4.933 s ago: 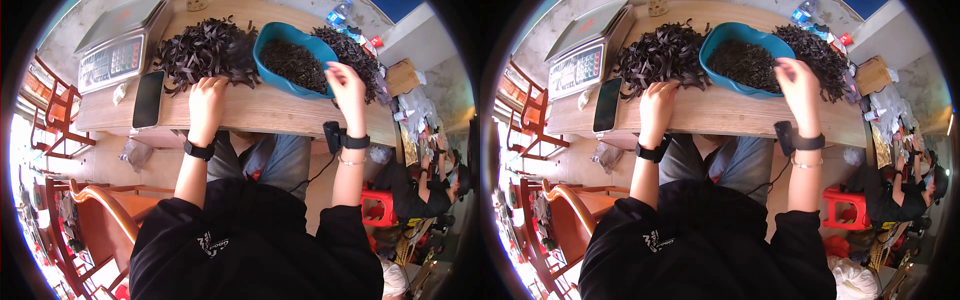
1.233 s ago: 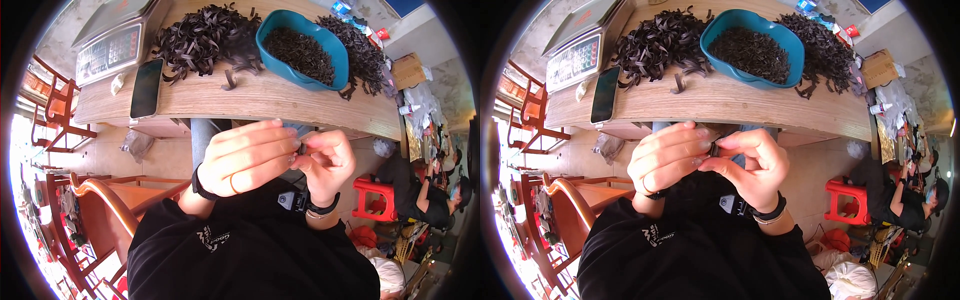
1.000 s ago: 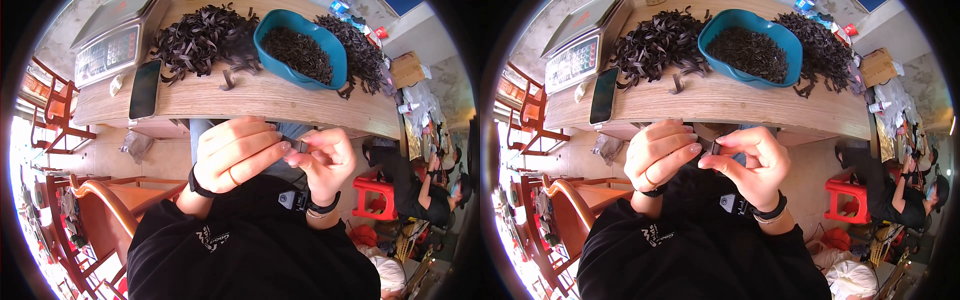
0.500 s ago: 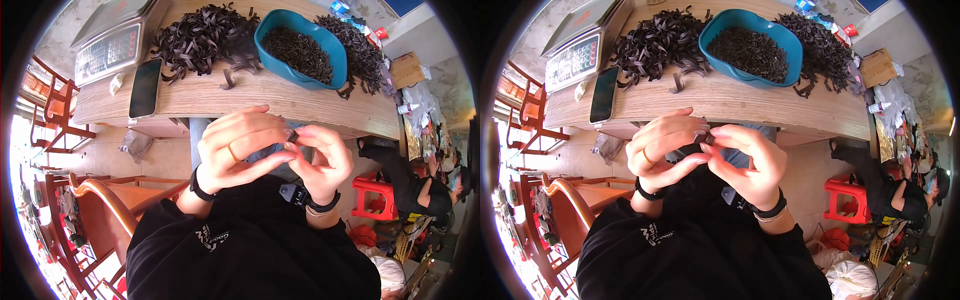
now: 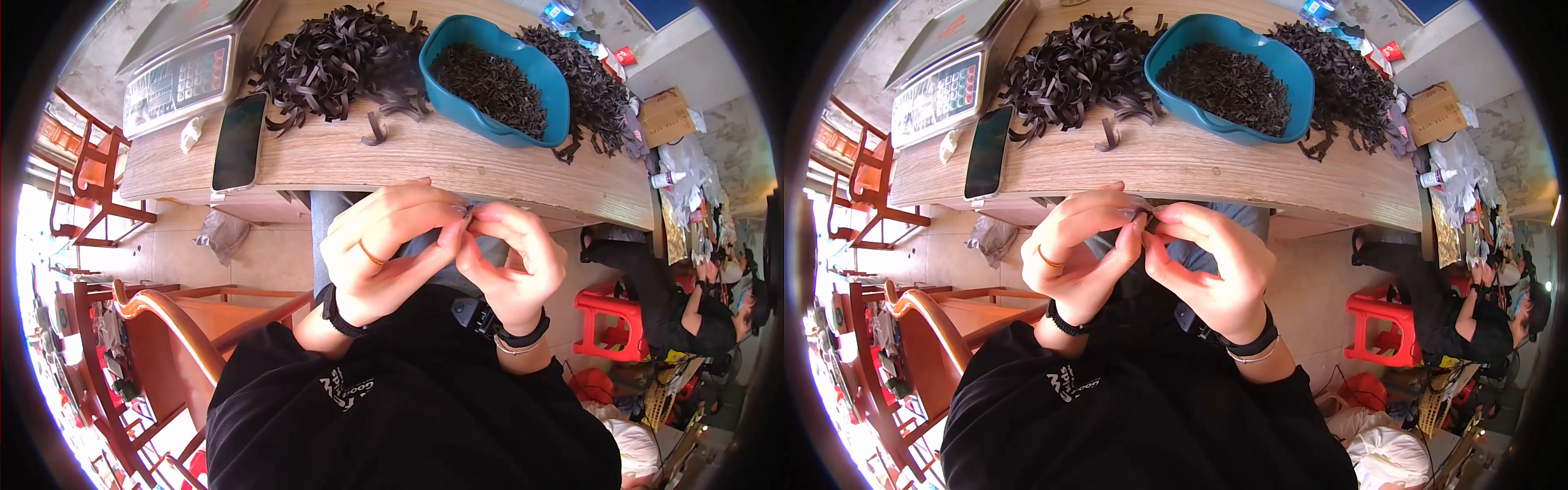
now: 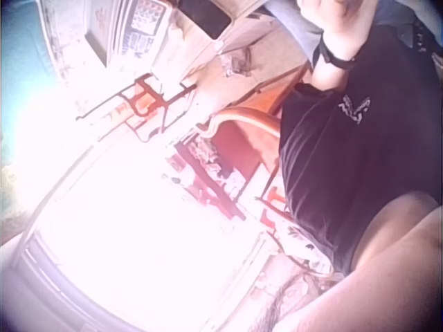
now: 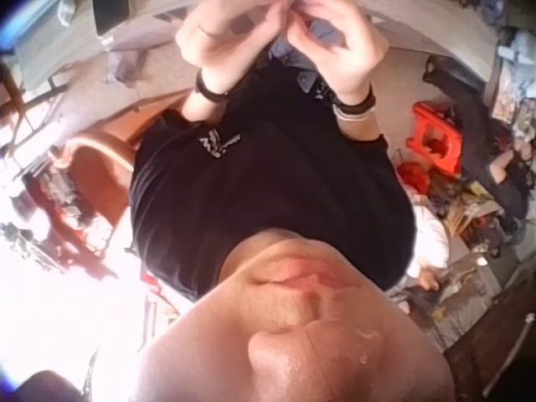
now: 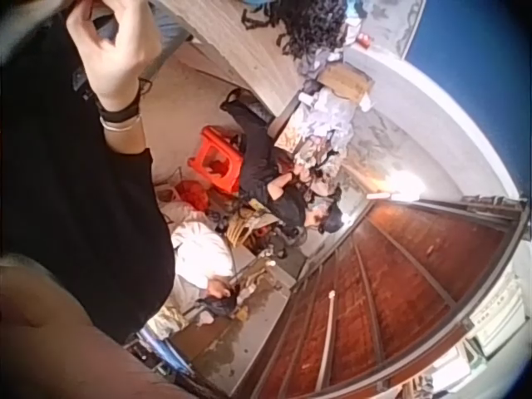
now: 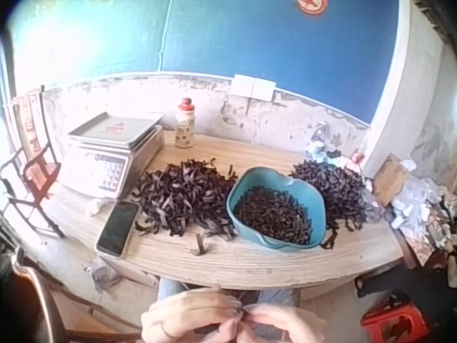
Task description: Assembling small components onto black leather strips at a workstation.
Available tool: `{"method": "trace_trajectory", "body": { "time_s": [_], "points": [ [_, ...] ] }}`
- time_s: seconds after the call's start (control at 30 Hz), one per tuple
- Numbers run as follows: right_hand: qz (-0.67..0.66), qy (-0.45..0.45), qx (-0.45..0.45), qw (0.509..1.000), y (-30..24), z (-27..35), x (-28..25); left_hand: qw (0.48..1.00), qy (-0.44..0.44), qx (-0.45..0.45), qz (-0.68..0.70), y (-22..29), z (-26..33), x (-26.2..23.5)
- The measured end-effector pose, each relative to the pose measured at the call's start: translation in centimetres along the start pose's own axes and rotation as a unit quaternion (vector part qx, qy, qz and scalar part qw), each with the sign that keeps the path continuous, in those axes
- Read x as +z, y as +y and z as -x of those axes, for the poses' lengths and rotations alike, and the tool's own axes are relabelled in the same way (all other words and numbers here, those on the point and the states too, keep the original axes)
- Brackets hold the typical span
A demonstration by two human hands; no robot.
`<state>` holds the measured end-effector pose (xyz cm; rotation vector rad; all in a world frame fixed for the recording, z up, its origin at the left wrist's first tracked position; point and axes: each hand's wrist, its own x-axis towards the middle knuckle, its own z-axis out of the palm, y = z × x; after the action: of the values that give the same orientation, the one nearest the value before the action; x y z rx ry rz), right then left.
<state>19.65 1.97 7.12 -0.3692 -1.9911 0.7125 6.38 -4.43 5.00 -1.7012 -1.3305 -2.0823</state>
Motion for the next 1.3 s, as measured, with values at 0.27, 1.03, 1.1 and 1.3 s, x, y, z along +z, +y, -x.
{"method": "trace_trajectory", "body": {
  "time_s": [0.27,1.03,1.1,1.3],
  "points": [
    [-0.053,-0.01,0.017,0.998,0.0,0.4,-0.1,0.999,0.032,-0.002,0.011,0.0,0.5,0.0],
    [-0.197,-0.043,0.068,0.977,0.1,0.2,-0.8,0.983,-0.14,0.114,0.028,-0.7,-1.7,-2.2],
    [-0.231,-0.057,0.073,0.969,0.0,0.3,-0.7,0.983,-0.133,0.122,0.041,-0.6,-1.8,-2.2],
    [-0.306,-0.039,0.184,0.933,0.1,0.6,-0.9,0.98,-0.132,0.138,0.055,-0.8,-1.8,-2.0]
  ]
}}
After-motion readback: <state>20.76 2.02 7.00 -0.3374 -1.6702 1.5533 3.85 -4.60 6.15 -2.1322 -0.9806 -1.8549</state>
